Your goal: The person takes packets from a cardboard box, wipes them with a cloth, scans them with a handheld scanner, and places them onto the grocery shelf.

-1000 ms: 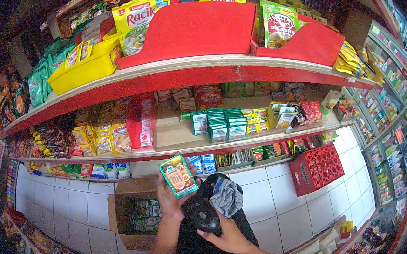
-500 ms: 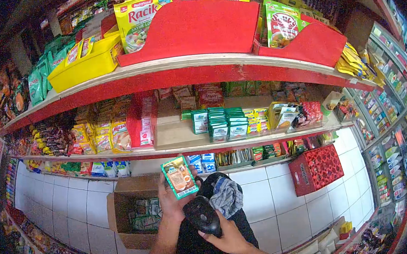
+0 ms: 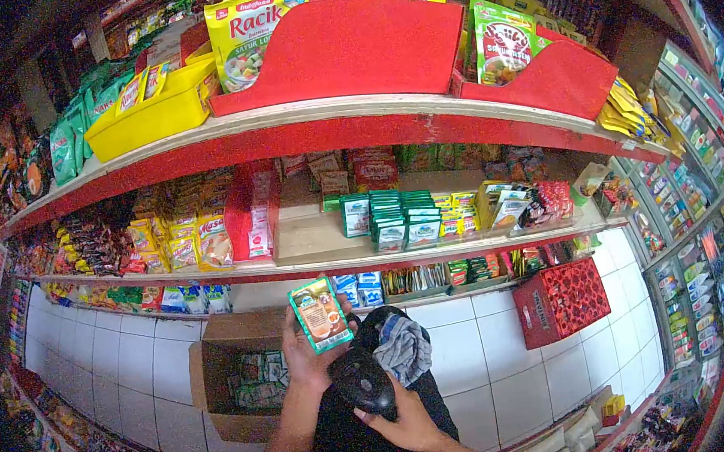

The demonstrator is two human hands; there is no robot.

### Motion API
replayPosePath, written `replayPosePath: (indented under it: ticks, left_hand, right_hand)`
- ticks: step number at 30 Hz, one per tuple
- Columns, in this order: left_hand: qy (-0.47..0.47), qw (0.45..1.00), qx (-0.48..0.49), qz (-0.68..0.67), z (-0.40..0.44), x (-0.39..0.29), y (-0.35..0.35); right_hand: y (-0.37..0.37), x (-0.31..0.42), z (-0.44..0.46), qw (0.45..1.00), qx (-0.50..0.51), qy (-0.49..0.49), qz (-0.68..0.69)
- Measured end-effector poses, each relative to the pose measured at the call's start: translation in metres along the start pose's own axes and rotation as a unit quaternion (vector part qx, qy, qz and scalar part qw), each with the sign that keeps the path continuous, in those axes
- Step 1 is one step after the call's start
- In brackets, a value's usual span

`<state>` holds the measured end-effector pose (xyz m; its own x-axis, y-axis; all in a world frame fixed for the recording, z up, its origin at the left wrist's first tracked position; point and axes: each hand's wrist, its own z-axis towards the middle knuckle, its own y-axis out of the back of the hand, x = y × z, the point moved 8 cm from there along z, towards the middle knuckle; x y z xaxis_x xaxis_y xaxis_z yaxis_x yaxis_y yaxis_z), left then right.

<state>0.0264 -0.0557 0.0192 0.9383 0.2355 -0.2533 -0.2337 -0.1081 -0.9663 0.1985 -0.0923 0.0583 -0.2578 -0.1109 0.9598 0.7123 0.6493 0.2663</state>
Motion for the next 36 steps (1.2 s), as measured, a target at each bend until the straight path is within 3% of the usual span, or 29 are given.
replayPosePath:
  ticks: [2, 7, 9, 11, 13, 15, 18, 24, 27, 33, 36]
  left_hand:
    - [0.005, 1.0, -0.014, -0.008, 0.0, 0.003, 0.009]
    - [0.016, 0.999, -0.028, 0.008, 0.002, 0.006, 0.017]
    - [0.008, 0.998, -0.01, -0.061, 0.005, 0.007, 0.02]
    - [0.009, 0.998, -0.019, -0.062, 0.004, 0.008, 0.021]
    - [0.011, 0.997, -0.028, -0.064, 0.003, 0.008, 0.019]
    - [-0.005, 0.999, -0.041, -0.011, 0.002, 0.004, 0.017]
    - [0.014, 0.997, -0.045, -0.062, 0.003, 0.009, 0.025]
    - [0.007, 0.998, -0.048, -0.051, 0.003, 0.008, 0.025]
    - [-0.003, 0.997, -0.064, -0.043, 0.0, 0.007, 0.022]
    - [0.014, 0.996, -0.02, -0.086, 0.004, 0.007, 0.012]
    - [0.015, 0.996, -0.015, -0.09, 0.005, 0.009, 0.013]
  right_hand:
    - [-0.005, -0.007, 0.0, 0.998, 0.049, 0.017, -0.025]
    - [-0.004, 0.001, 0.0, 0.999, 0.029, -0.001, -0.022]
    - [-0.004, -0.006, -0.001, 0.999, 0.029, -0.014, -0.01]
    - [-0.006, -0.01, -0.002, 0.997, 0.05, 0.029, -0.047]
    - [-0.004, 0.001, -0.001, 0.999, 0.028, 0.006, -0.037]
    - [-0.001, -0.004, 0.0, 0.999, 0.007, -0.017, -0.028]
    - [-0.003, -0.012, -0.002, 0.998, 0.026, 0.02, -0.045]
    - [0.0, -0.017, -0.004, 1.0, 0.002, 0.003, -0.011]
    - [-0.006, -0.022, -0.004, 0.998, 0.034, 0.04, -0.037]
    - [-0.002, -0.022, -0.004, 0.999, -0.004, 0.026, -0.022]
    - [-0.007, -0.027, -0.006, 0.997, 0.046, 0.044, -0.049]
